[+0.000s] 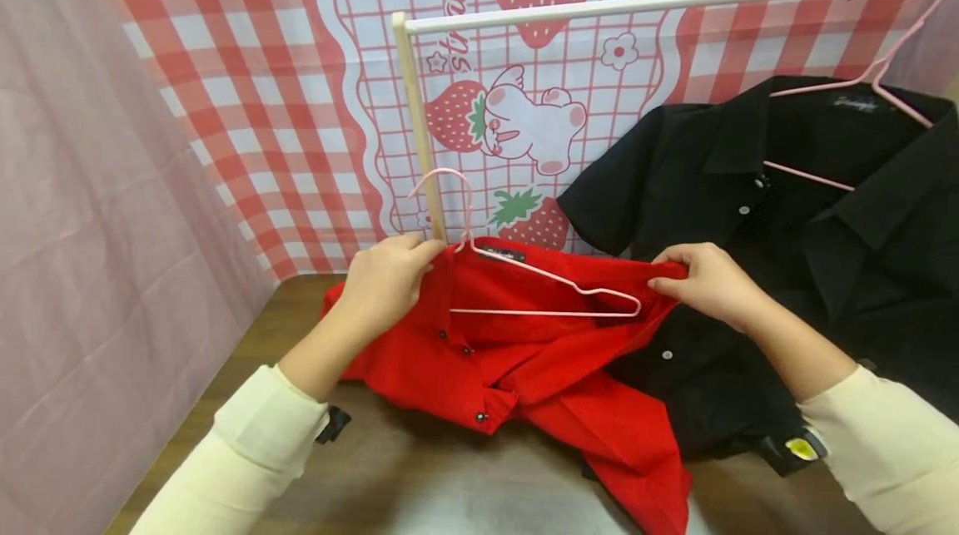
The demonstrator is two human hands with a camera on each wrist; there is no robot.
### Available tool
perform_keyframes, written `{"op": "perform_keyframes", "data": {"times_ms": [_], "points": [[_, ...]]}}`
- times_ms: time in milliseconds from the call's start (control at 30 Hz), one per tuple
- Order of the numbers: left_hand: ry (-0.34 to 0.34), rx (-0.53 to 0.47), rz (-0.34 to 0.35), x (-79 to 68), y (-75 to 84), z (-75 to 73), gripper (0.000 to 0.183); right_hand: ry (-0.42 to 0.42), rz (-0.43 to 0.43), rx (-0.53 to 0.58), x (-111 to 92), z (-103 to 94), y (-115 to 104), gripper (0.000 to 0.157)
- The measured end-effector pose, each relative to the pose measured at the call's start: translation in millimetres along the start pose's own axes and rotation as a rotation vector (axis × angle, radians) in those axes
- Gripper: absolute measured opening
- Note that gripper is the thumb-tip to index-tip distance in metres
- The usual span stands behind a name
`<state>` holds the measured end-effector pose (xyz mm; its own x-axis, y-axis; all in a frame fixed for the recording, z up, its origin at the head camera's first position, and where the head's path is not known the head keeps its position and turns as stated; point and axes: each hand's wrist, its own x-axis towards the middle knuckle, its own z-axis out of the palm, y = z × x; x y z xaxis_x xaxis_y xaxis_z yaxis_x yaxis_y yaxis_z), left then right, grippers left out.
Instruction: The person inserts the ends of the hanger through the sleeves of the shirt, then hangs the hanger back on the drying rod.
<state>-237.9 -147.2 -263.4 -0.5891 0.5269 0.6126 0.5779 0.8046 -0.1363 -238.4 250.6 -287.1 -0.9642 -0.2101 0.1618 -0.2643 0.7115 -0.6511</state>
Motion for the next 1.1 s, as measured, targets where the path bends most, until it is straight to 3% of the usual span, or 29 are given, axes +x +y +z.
{"op": "perform_keyframes", "data": {"times_ms": [200,333,600,767,900,967,1100], "points": [[0.000,0.139,0.054,-5.0,1.7,5.9,0.031,-0.006,-0.014,0.128,-11.1,-5.8,-21.0,0.016],[-0.013,0.199,0.073,-7.3,4.4,9.5,0.028,0.006,-0.052,0.124,-16.7,-6.3,-39.5,0.012],[-0.058,0.241,0.098,-7.9,11.0,17.7,0.023,0.016,-0.160,0.092,-23.4,-4.2,-67.5,0.011],[-0.023,0.248,0.096,-6.1,12.1,19.7,0.015,0.026,-0.228,0.083,-28.7,0.2,-84.4,0.009],[0.017,0.222,0.049,-3.3,11.8,18.1,0.017,-0.001,-0.312,0.083,-32.5,9.2,-94.0,0.012],[0.040,0.199,0.020,-1.5,12.2,16.5,0.022,-0.003,-0.366,0.043,-32.8,15.5,-97.1,0.017],[0.083,0.152,-0.024,4.0,14.5,13.9,0.026,0.067,-0.521,-0.155,-26.8,29.9,-101.2,0.025]]}}
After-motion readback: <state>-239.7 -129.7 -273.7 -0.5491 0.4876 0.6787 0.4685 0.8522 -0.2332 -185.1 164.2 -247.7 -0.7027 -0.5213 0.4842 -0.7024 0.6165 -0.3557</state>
